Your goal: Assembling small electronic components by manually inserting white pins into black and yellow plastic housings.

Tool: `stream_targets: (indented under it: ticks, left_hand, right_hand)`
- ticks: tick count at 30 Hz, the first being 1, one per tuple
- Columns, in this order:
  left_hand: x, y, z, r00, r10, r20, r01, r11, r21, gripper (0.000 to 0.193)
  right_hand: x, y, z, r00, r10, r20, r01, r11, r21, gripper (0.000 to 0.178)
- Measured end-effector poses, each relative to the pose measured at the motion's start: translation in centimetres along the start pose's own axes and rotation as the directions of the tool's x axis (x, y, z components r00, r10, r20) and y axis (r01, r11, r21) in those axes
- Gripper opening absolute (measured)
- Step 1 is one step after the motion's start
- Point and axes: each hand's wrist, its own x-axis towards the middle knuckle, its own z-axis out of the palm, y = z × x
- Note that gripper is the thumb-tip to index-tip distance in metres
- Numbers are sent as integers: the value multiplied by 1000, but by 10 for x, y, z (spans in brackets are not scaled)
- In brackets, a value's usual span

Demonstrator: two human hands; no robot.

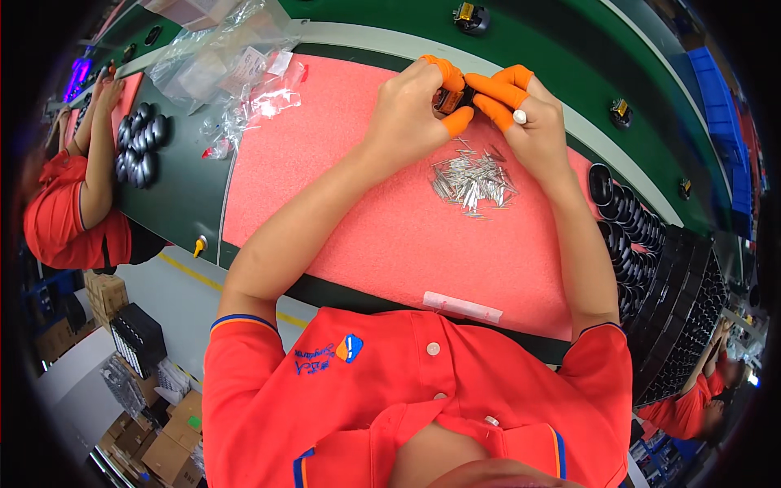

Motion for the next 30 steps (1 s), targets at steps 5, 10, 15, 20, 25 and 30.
stream_targets:
  ticks: [5, 10, 15, 20, 25, 30]
  left_hand:
    - [1, 2, 1, 999, -34, 13, 35, 999, -23, 34]
    - [-1, 3, 2, 999, -28, 33, 28, 1000, -14, 36]
    - [-4, 9, 4, 989, -138, -45, 129, 979, -159, 47]
    - [2, 4, 5, 993, 11, 115, -13, 1000, 13, 53]
    - [6, 28, 0, 967, 25, 254, 35, 972, -232, 38]
    - [7, 88, 5, 945, 96, 314, -33, 979, -200, 28]
  right_hand:
    - [-3, 11, -5, 998, -37, 50, 41, 996, -85, 36]
    - [-6, 16, -3, 984, -176, 24, 177, 977, -120, 41]
    - [-3, 7, -9, 957, -269, 110, 282, 951, -125, 41]
    - [0, 6, -13, 954, -258, 155, 272, 959, -74, 32]
    - [14, -29, -51, 980, 201, 1, -88, 423, 902, 46]
    - [16, -55, -65, 990, 110, 90, -27, -473, 881, 82]
